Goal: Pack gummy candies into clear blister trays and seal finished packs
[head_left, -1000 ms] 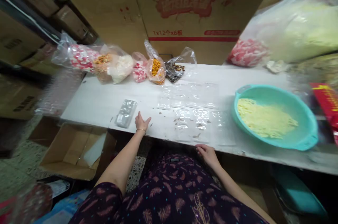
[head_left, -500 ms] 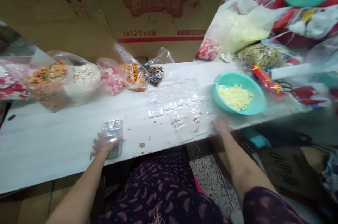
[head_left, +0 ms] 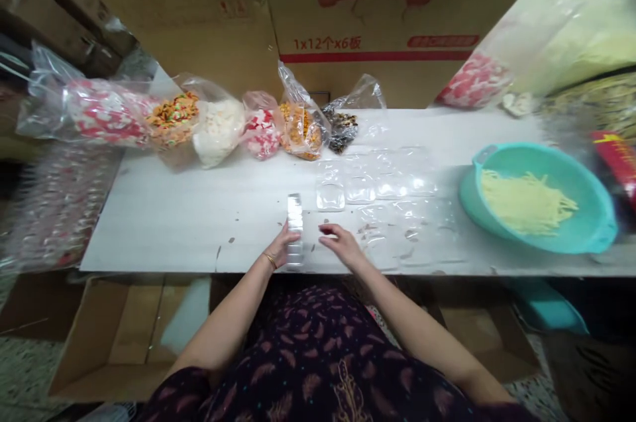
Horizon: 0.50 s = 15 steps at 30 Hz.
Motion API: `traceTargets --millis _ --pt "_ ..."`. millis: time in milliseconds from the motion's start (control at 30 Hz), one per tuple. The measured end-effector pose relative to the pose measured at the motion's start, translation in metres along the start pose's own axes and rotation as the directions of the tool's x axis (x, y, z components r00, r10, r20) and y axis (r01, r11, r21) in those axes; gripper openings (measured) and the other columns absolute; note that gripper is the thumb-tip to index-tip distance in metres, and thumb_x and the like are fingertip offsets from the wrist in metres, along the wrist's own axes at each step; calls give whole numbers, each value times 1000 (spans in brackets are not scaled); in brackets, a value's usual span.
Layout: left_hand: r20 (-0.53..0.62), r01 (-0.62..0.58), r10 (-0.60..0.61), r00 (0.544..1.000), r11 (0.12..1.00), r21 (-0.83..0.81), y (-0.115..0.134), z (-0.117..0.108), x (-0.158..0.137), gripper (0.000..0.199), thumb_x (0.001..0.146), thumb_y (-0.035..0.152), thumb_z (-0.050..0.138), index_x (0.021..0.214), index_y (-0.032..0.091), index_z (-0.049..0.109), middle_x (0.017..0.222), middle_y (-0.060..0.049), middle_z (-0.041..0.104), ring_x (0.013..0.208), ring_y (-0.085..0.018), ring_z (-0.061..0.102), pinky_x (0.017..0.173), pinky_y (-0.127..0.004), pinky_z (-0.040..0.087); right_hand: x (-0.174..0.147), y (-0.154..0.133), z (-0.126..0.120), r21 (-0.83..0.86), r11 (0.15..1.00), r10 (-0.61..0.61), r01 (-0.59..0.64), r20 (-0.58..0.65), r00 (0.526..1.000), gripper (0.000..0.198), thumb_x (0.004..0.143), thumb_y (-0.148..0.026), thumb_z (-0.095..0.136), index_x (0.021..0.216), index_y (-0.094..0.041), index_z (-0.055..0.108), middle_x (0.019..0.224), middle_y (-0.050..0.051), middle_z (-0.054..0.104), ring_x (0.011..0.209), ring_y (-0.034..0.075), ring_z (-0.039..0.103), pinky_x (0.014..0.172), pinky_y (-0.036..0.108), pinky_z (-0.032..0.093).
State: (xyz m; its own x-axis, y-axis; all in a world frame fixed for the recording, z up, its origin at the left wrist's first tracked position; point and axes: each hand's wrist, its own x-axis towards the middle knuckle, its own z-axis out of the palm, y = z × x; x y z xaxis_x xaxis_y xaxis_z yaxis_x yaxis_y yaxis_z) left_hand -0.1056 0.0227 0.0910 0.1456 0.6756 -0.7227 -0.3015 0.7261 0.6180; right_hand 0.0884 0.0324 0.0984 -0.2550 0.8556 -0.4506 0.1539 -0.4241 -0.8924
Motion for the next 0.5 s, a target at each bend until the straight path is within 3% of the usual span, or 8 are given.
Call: traceTargets --millis 33,100,267,500 --pt "78 43 -36 996 996 -79 -2 10 -3 65 58 36 66 118 20 47 95 -8 60 85 -24 58 74 -38 45 3 -8 18 72 997 -2 0 21 1000 33 62 -37 66 90 -22 62 91 3 61 86 17 54 74 29 45" --pt "131 118 -94 987 975 -189 -5 26 -8 54 57 41 66 103 15 57 86 -10 62 81 -25 58 72 -38 45 5 -17 36 171 985 11 -12 10 1000 30 57 -35 69 83 -20 62 79 1 59 76 14 53 72 27 44" --pt "81 217 -203 976 945 -245 -6 45 -11 48 61 57 58 82 14 61 78 -12 63 81 -29 58 69 -40 45 2 -14 26 295 954 69 -62 -12 998 23 58 -35 69 74 -20 64 74 -1 57 71 12 50 70 26 42" --pt "81 229 -215 973 927 -297 -4 43 -7 31 59 39 66 78 14 62 72 -6 63 66 -19 58 69 -33 45 0 -13 28 363 930 83 -59 -51 995 18 57 -32 70 71 -21 68 77 -1 55 76 13 51 73 26 41"
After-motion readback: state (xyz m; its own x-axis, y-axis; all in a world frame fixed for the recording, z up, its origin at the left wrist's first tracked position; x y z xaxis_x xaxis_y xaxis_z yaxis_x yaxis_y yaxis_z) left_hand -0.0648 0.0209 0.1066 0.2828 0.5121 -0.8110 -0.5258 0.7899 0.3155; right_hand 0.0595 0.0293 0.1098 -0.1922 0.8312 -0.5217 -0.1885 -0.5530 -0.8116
